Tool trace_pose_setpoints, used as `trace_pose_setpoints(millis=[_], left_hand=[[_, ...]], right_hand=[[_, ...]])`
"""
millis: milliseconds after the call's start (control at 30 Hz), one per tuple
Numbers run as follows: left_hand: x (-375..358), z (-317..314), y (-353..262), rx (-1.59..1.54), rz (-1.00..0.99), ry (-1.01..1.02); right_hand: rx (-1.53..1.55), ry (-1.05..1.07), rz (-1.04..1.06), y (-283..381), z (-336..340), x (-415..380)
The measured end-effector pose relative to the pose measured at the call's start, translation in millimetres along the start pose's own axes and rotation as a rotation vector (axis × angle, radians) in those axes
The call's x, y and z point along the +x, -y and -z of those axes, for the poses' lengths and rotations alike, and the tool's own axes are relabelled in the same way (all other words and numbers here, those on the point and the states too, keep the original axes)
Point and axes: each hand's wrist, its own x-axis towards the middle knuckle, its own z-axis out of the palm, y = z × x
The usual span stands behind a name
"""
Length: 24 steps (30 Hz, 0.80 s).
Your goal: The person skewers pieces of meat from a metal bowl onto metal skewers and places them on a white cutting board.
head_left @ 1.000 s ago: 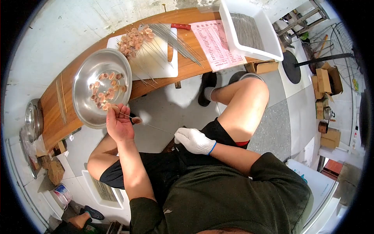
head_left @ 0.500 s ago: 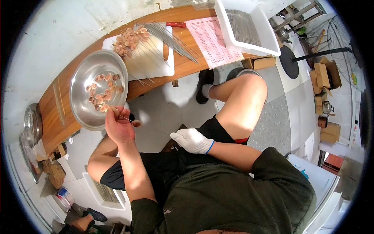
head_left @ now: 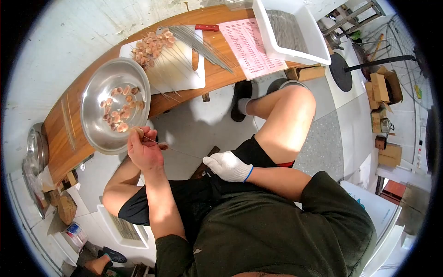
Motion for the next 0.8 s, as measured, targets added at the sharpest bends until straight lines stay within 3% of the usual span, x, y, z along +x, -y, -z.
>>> trace_pose_setpoints(millis=[67, 167, 267, 800], left_hand=[[0.7, 1.7, 3.9, 0.025, -0.006, -0.015], [-1.5, -1.5, 4.4, 0.032, -0.006, -0.007], [-4.3, -0.9, 6.2, -0.001, 0.013, -0.011], [-15.9, -6.5, 12.8, 0.057, 0.095, -0.016]], right_hand=[[0.020, 0.011, -0.025, 0.7, 0.0, -0.7], [-0.060, -0.060, 0.115, -14.4, -9.7, 0.6], [0.044, -0.050, -0.028, -3.3, -2.0, -0.3], [0.071, -0.026, -0.036, -11.0, -4.4, 0.6]])
